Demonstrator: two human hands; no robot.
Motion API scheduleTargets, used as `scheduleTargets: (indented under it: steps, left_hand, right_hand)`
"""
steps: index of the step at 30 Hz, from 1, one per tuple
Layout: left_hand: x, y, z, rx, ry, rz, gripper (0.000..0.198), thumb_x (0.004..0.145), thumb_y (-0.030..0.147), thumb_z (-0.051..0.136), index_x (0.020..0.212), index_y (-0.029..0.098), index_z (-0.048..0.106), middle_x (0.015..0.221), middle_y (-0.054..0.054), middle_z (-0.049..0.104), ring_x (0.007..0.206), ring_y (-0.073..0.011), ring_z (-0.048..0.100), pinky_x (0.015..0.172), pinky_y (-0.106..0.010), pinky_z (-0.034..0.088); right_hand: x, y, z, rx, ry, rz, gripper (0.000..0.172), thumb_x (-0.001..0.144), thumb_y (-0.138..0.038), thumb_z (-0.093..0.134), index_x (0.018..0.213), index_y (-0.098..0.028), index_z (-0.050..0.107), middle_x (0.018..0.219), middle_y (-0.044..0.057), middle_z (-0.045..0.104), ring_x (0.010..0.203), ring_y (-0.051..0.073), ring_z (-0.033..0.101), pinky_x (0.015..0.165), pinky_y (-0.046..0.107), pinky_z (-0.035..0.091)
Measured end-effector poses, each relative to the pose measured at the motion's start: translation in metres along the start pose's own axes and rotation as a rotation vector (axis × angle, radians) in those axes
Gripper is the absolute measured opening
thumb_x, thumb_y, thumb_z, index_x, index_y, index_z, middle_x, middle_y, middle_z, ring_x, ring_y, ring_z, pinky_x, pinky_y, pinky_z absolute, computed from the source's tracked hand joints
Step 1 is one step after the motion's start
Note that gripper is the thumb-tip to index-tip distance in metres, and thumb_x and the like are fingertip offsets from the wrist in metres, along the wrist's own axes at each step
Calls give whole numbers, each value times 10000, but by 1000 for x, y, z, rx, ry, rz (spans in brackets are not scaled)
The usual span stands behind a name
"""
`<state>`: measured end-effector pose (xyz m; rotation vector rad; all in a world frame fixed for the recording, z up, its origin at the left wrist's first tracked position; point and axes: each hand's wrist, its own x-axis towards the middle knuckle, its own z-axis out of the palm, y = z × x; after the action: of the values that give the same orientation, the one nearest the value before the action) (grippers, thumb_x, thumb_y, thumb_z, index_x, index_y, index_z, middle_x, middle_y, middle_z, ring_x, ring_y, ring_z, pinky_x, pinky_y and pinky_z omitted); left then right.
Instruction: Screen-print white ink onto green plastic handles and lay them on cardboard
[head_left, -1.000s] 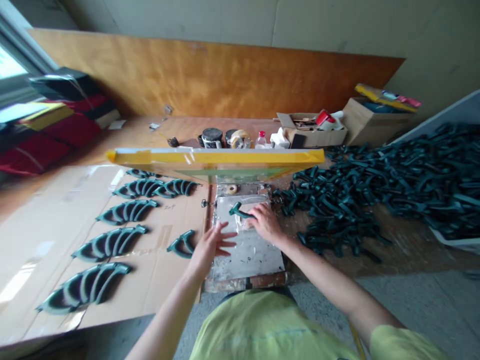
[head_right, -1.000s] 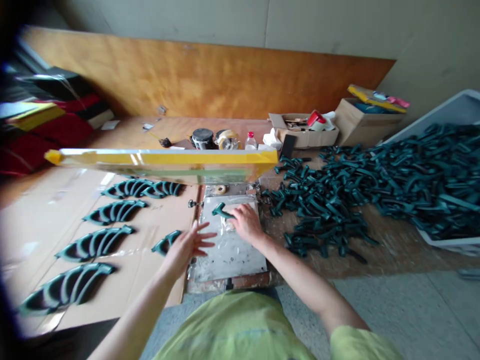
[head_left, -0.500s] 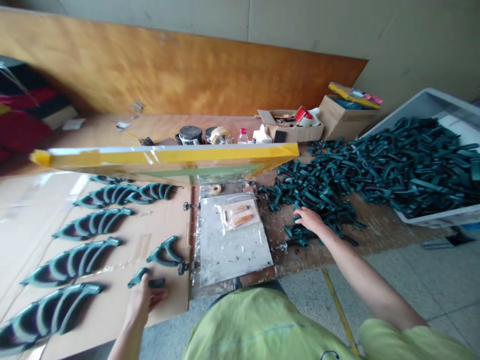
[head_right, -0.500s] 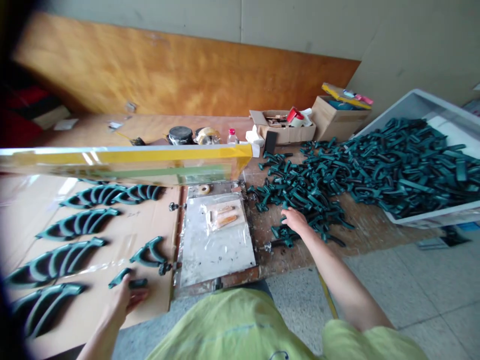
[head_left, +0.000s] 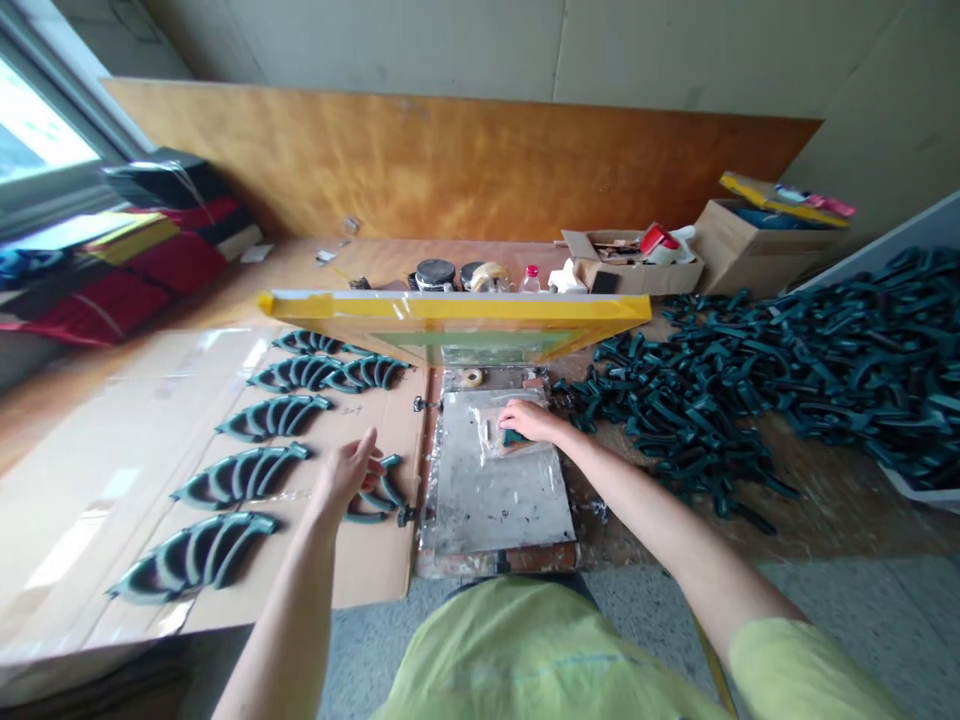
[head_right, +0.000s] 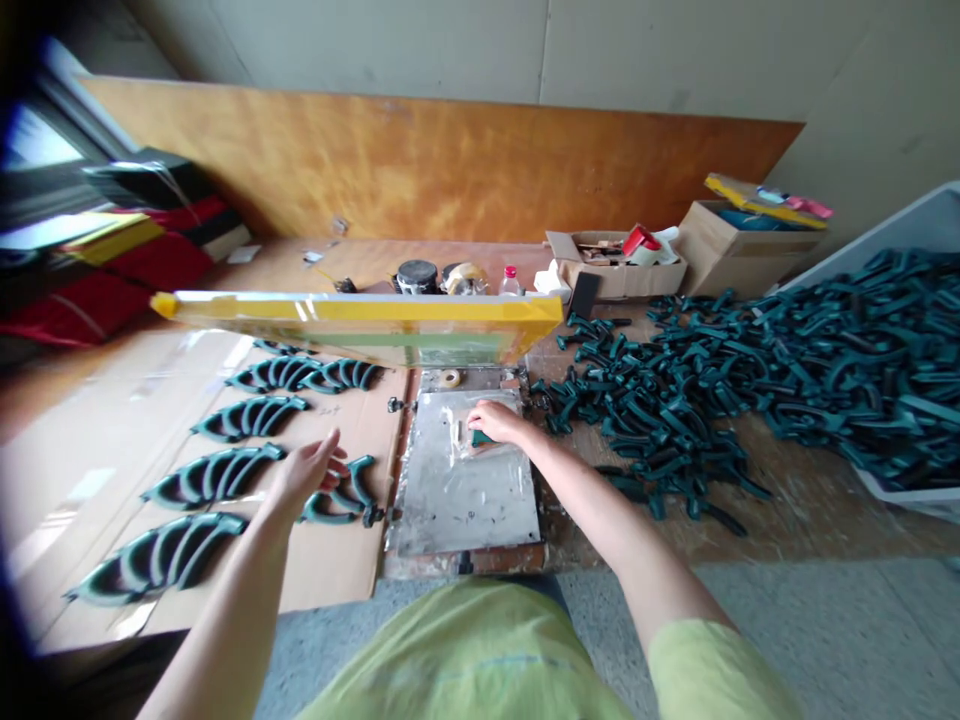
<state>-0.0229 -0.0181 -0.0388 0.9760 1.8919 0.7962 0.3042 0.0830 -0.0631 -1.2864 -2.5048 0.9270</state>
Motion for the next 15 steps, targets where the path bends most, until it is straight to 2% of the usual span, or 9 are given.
scheduleTargets:
  steps: [2,4,7,9,12,15]
  left_hand:
    - [-2,33,5,-98,9,132,545,741,696,553,703,155,606,543,-59,643,410,-140,550,406,-228,443]
    - [-8,63,11,-223,21,249,522,757,672,564,739,152,608,524,-37,625,383,-118,525,388,-209,427]
    - [-19,101,20,-449,76,415,487,787,641,564,892,166,601,502,12,604,356,-94,493,376,-179,402]
    - [-24,121,26,-594,104,514,495,805,655,531,961,186,564,506,33,604,350,-88,485,377,-170,390]
    - [-28,140,30,-713,98,561,489,820,679,476,875,196,533,495,31,593,345,-86,477,383,-176,388]
    - [-31,136,27,-710,97,540,483,832,662,463,758,191,539,464,26,560,352,-93,471,381,-190,390]
  right_hand:
    - [16,-4,8,-17,17,23,161,853,-144,598,875,-157,757,876,48,680,831,161,627,804,259,444]
    - [20,-4,15,-25,108,44,184,836,-132,623,967,-164,749,957,60,686,864,160,633,820,261,450]
    - [9,-4,26,-75,246,3,328,851,-160,626,1172,-198,678,1140,81,668,984,169,632,885,281,454]
    - [-4,-4,39,-164,275,-88,379,903,-250,585,1279,-216,608,1276,93,624,1142,197,584,993,334,416]
    - [-19,-2,56,-317,217,-206,501,925,-391,551,1389,-209,497,1441,101,494,1343,243,424,1134,456,263]
    - [-26,10,55,-396,212,-146,553,915,-457,545,1392,-183,488,1454,110,473,1382,272,368,1154,514,203]
